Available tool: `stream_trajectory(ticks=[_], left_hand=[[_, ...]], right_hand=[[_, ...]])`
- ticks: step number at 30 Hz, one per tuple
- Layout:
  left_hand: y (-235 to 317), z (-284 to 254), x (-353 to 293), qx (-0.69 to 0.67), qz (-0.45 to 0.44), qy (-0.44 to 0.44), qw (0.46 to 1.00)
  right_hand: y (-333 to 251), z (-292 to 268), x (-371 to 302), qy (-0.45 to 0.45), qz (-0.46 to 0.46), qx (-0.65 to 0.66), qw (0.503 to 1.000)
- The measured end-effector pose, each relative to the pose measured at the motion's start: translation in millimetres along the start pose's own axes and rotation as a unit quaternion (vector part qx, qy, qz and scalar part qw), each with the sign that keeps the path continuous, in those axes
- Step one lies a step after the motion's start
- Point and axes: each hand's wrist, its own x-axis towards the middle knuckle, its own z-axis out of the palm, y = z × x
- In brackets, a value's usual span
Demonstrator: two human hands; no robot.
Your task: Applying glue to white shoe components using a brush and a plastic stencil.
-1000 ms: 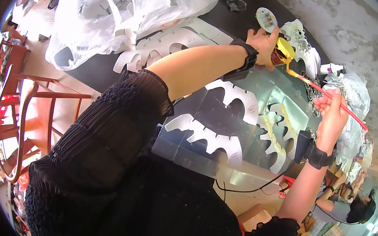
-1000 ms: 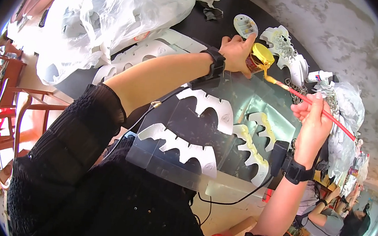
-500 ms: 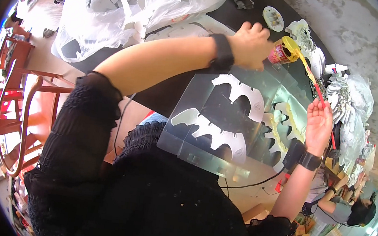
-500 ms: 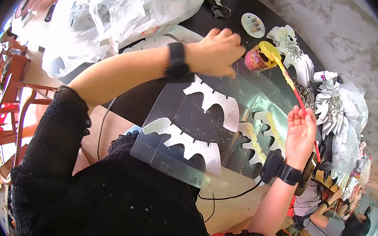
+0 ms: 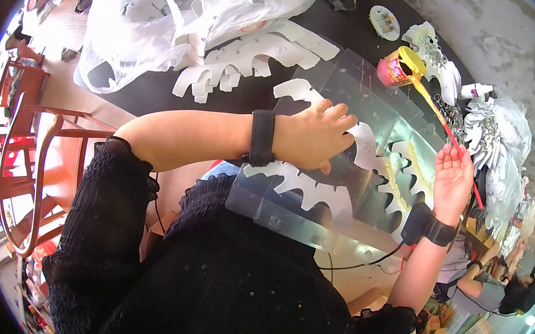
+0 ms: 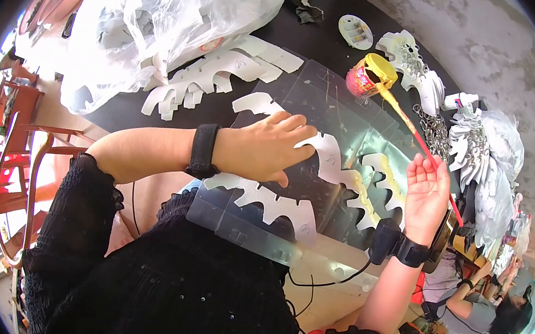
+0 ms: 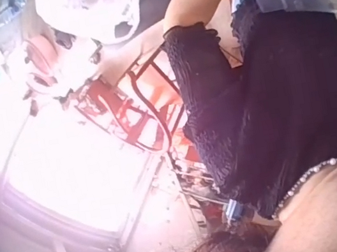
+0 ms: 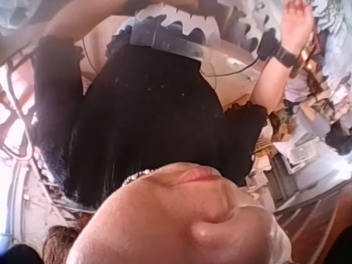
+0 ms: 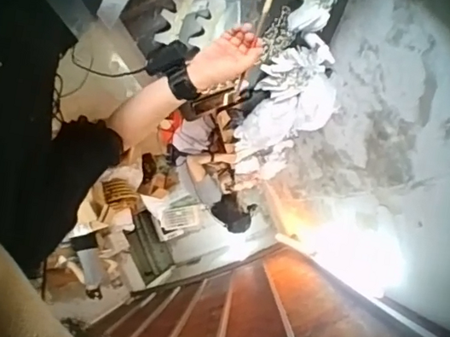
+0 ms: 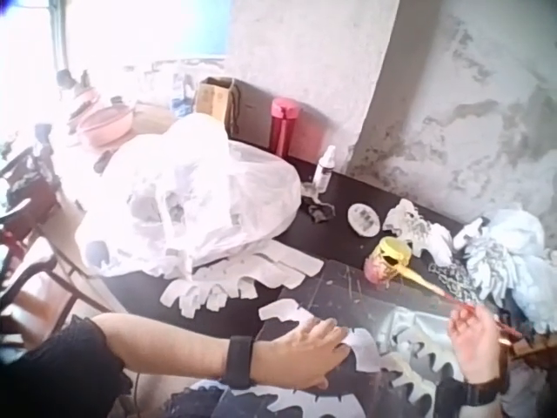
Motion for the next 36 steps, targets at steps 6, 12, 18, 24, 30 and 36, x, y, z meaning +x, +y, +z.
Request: stream_trajectory(ticks=[6, 12, 18, 24, 30, 36], left_hand=[[3.3, 3.3, -0.2, 0.028, 0.024, 0.013, 0.999], [7.9, 6.7, -0.1, 0.017, 0.022, 0.025, 0.999], [15.8, 8.0, 1.2, -0.024, 0.063, 0.011, 0.998], [11.3, 22.5, 8.5, 0.006, 0.040, 0.016, 0.999], [5.2, 13.9, 1.5, -0.017, 0.059, -0.005, 0.998], [1.2, 23.9, 2.6, 0.007, 0.062, 0.029, 0.998]], right_hand=[[0.8, -9.3, -6.5, -0.061, 0.011, 0.072, 0.995], [-11.9, -17.6, -8.7, -0.099, 0.037, 0.092, 0.990], [-19.6, -12.7, -6.9, -0.077, 0.018, 0.166, 0.983], [-21.2, -12.0, -8.0, -0.094, -0.001, 0.242, 0.966], [-18.9, -6.7, -5.4, -0.092, 0.003, 0.224, 0.970], [-14.4, -5.6, -2.0, -0.068, 0.027, 0.130, 0.989]])
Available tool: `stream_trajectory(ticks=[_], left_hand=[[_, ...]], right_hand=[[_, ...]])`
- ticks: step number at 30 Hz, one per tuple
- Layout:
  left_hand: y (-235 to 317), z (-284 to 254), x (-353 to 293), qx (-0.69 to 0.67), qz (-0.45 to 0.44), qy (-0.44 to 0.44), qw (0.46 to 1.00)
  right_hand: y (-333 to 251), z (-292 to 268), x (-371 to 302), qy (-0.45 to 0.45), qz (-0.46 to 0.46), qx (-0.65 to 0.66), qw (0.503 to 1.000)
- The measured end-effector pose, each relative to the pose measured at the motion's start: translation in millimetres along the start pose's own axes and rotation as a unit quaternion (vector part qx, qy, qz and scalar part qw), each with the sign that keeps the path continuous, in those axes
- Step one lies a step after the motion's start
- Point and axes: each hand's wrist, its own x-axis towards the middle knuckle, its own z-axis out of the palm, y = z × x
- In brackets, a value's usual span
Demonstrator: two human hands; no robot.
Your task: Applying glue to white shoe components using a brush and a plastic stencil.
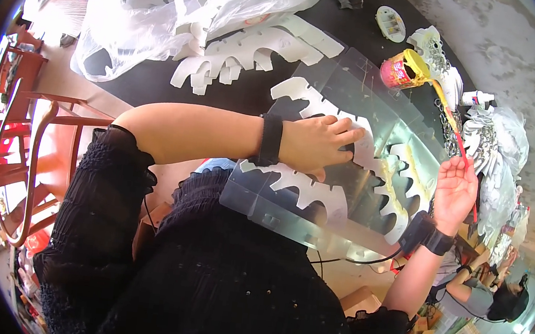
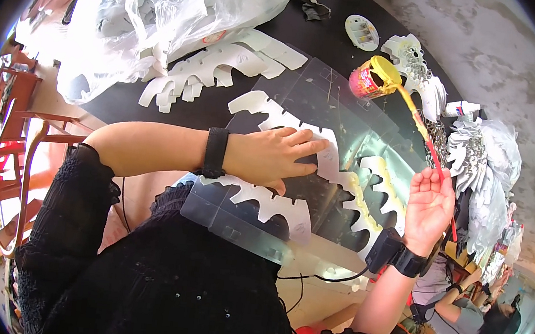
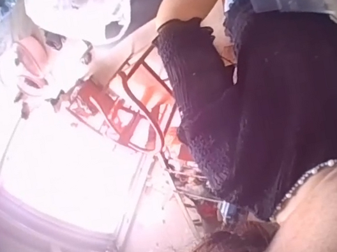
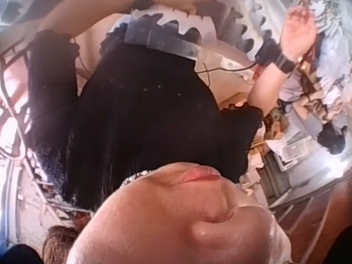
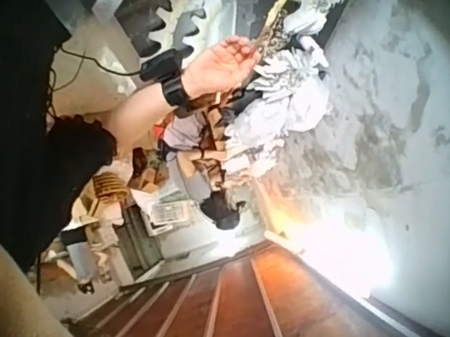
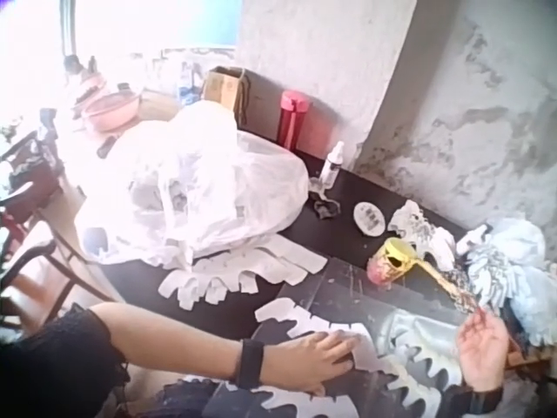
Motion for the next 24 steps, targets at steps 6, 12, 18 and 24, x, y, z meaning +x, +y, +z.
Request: stream_trajectory(ticks=[6, 12, 18, 24], left_hand=[[-1.9, 3.1, -0.3, 0.022, 0.011, 0.014, 1.000], [-1.7, 5.9, -0.9, 0.026, 0.009, 0.013, 1.000], [-1.8, 3.1, 3.6, 0.044, -0.010, -0.018, 0.999], [-3.1, 5.0, 8.6, 0.041, -0.023, -0.031, 0.998]], right_hand=[[13.0, 1.4, 4.9, -0.007, -0.001, -0.067, 0.998], [24.0, 13.9, 5.4, -0.016, -0.061, -0.235, 0.970], [28.1, 24.9, -2.9, 0.017, -0.122, -0.345, 0.931], [18.4, 37.0, -6.3, 0.023, -0.140, -0.453, 0.880]])
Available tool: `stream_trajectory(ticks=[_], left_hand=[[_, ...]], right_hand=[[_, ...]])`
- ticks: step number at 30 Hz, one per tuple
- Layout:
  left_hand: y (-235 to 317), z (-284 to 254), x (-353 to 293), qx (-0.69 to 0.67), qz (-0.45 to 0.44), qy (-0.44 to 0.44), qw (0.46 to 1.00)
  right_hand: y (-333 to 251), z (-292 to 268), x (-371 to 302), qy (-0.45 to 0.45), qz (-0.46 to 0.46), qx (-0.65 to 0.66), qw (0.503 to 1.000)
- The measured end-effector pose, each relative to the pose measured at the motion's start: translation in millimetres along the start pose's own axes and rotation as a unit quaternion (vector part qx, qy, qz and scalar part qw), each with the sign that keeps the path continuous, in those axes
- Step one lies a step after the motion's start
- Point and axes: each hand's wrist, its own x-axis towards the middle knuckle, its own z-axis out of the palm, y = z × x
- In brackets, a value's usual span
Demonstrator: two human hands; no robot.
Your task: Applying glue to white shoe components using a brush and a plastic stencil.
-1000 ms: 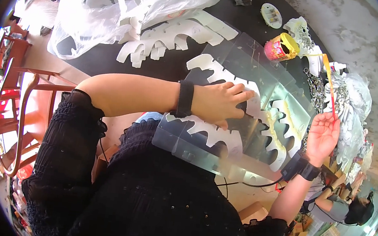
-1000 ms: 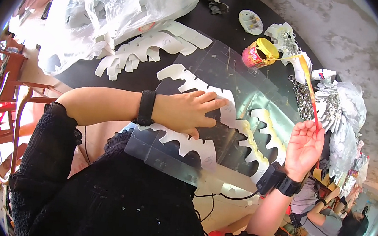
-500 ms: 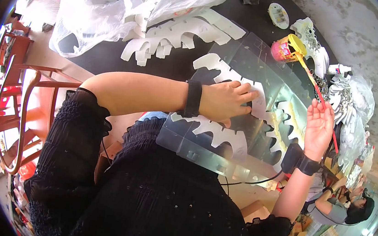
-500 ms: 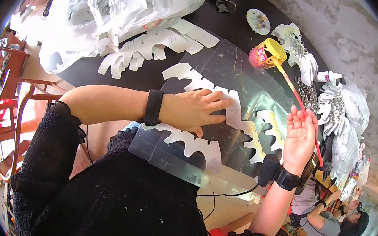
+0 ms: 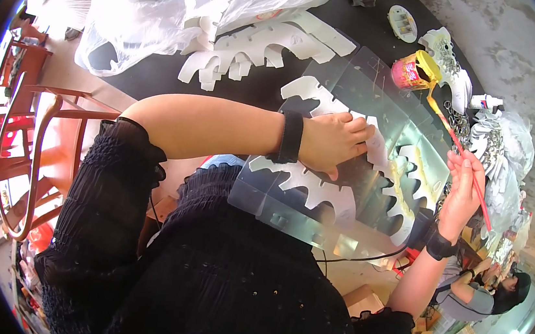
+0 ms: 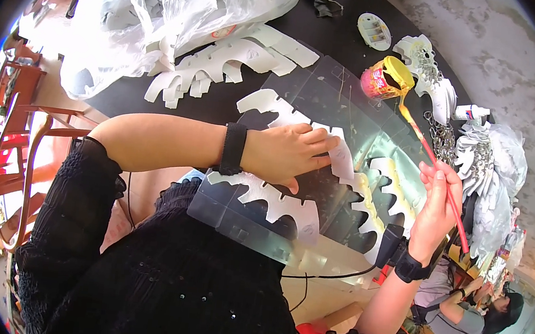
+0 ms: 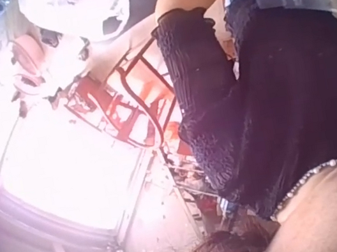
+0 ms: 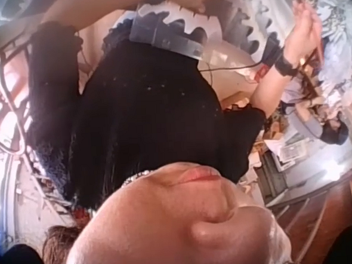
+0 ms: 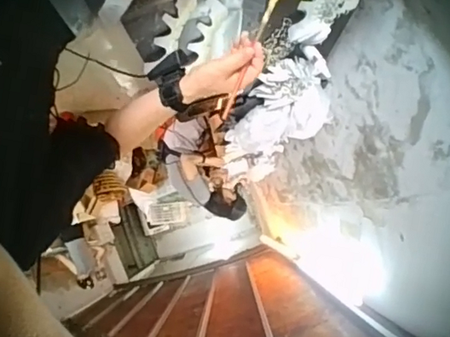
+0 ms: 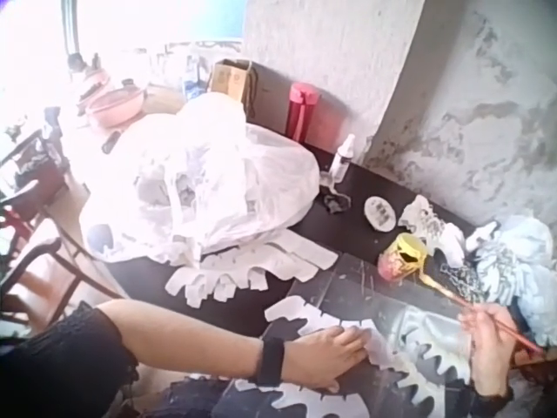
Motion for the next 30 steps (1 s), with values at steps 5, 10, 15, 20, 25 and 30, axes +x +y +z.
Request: stream_trajectory(ticks=[5, 10, 15, 20, 25, 30], left_hand=[[-0.2, -2.7, -1.3, -0.009, 0.005, 0.017, 1.000], [5.9, -6.0, -0.3, -0.040, -0.011, -0.024, 0.999], [18.2, -0.6, -9.0, -0.012, 0.024, -0.008, 1.000], [19.5, -2.4, -14.4, -0.018, 0.032, -0.013, 0.999], [22.1, -16.6, -32.5, -0.037, 0.005, -0.007, 0.999], [11.0, -18.2, -63.2, -0.001, -0.097, 0.053, 0.994]], right_hand=[[10.6, -22.2, 9.1, -0.054, 0.124, 0.328, 0.935], [12.7, -37.8, 2.5, -0.015, 0.135, 0.475, 0.869], [2.0, -44.7, -3.1, -0.046, 0.095, 0.531, 0.841], [-18.1, -47.6, 2.6, -0.059, 0.029, 0.597, 0.799], [-25.8, -33.3, -1.3, -0.087, 0.072, 0.546, 0.830], [-10.7, 15.1, -26.8, -0.079, 0.178, 0.362, 0.912]])
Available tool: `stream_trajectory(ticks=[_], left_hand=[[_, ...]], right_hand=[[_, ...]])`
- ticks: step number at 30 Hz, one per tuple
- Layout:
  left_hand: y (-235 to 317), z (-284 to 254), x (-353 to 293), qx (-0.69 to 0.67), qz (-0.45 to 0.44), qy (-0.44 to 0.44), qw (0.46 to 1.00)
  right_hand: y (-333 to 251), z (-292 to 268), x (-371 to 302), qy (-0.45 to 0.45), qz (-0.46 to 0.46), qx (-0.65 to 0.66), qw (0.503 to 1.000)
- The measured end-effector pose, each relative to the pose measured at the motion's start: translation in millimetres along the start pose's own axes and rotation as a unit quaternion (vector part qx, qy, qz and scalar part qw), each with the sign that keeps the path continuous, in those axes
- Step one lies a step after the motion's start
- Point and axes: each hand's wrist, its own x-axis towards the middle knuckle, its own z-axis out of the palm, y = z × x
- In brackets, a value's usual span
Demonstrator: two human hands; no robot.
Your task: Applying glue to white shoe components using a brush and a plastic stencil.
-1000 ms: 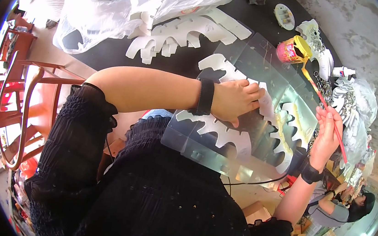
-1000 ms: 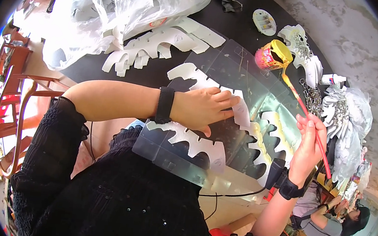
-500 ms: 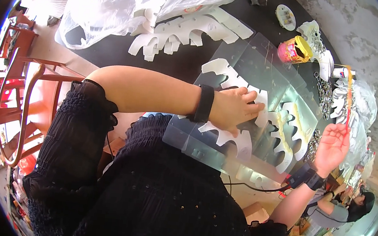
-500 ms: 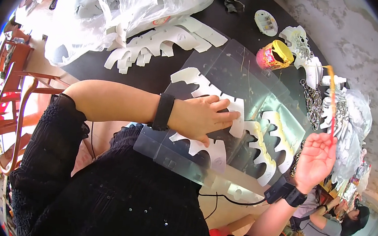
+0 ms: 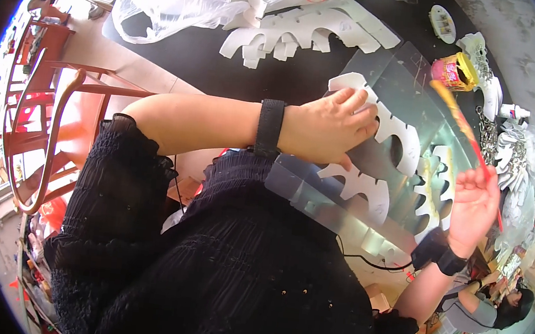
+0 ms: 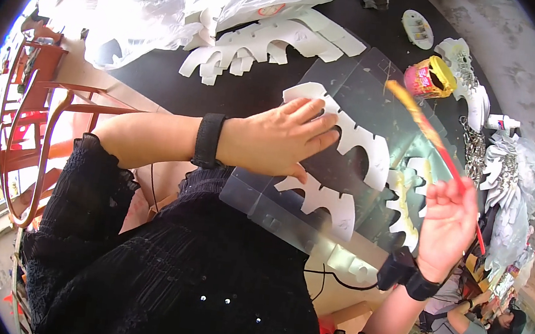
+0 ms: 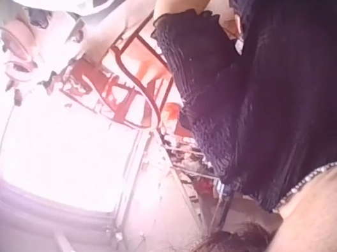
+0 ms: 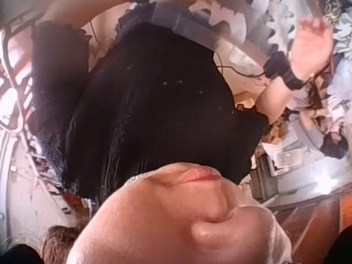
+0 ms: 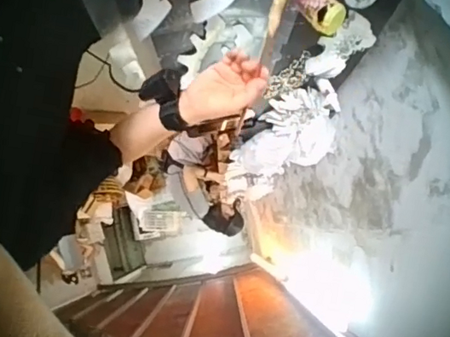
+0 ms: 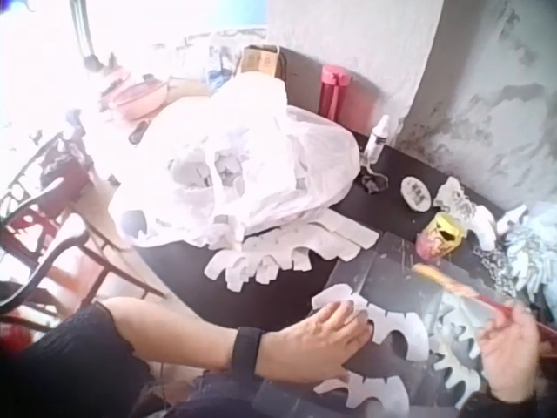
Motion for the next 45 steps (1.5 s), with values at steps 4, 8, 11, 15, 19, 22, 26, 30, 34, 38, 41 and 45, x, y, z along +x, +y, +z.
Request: stream_trajectory(ticks=[4, 8, 11, 15, 19, 22, 26, 30, 34, 38, 41, 45], left_hand=[[-1.7, 0.5, -11.3, 0.008, -0.023, 0.007, 1.000], [-2.5, 1.4, -15.1, 0.002, -0.036, 0.010, 0.999], [-2.5, -1.5, -15.5, -0.001, -0.034, 0.008, 0.999], [-2.3, -0.5, -15.9, 0.000, -0.038, 0.001, 0.999], [-1.7, -2.0, -16.0, 0.001, -0.037, -0.011, 0.999], [-0.5, -4.0, -15.4, 0.007, -0.032, -0.014, 0.999], [-1.1, -6.3, -15.1, -0.011, -0.022, -0.040, 0.999], [0.3, -4.0, -15.4, 0.001, -0.014, -0.042, 0.999], [2.0, -3.8, -15.7, 0.021, -0.011, -0.052, 0.998], [1.5, -6.0, -14.3, 0.011, -0.010, -0.063, 0.998], [2.3, -4.9, -14.7, 0.008, 0.000, -0.071, 0.997], [2.7, -8.0, -13.6, 0.008, 0.003, -0.088, 0.996]], right_hand=[[38.9, 30.9, 5.0, 0.000, 0.006, -0.110, 0.994], [62.8, 48.7, 9.6, -0.032, -0.003, -0.178, 0.984], [71.0, 56.6, 11.9, -0.037, -0.017, -0.205, 0.978], [71.5, 56.6, 11.2, -0.054, -0.020, -0.224, 0.973], [67.0, 53.3, 12.3, -0.063, -0.030, -0.239, 0.969], [72.3, 60.2, 12.6, -0.056, -0.034, -0.227, 0.972], [66.7, 59.0, 9.7, -0.062, -0.019, -0.250, 0.966], [58.8, 62.3, 8.3, -0.051, -0.037, -0.235, 0.970], [51.3, 55.3, 2.0, -0.034, -0.053, -0.241, 0.968], [59.5, 48.2, 0.1, -0.019, -0.042, -0.258, 0.965], [59.5, 45.2, -1.7, -0.032, -0.032, -0.255, 0.966], [57.7, 45.7, -0.4, -0.029, -0.048, -0.267, 0.962]])
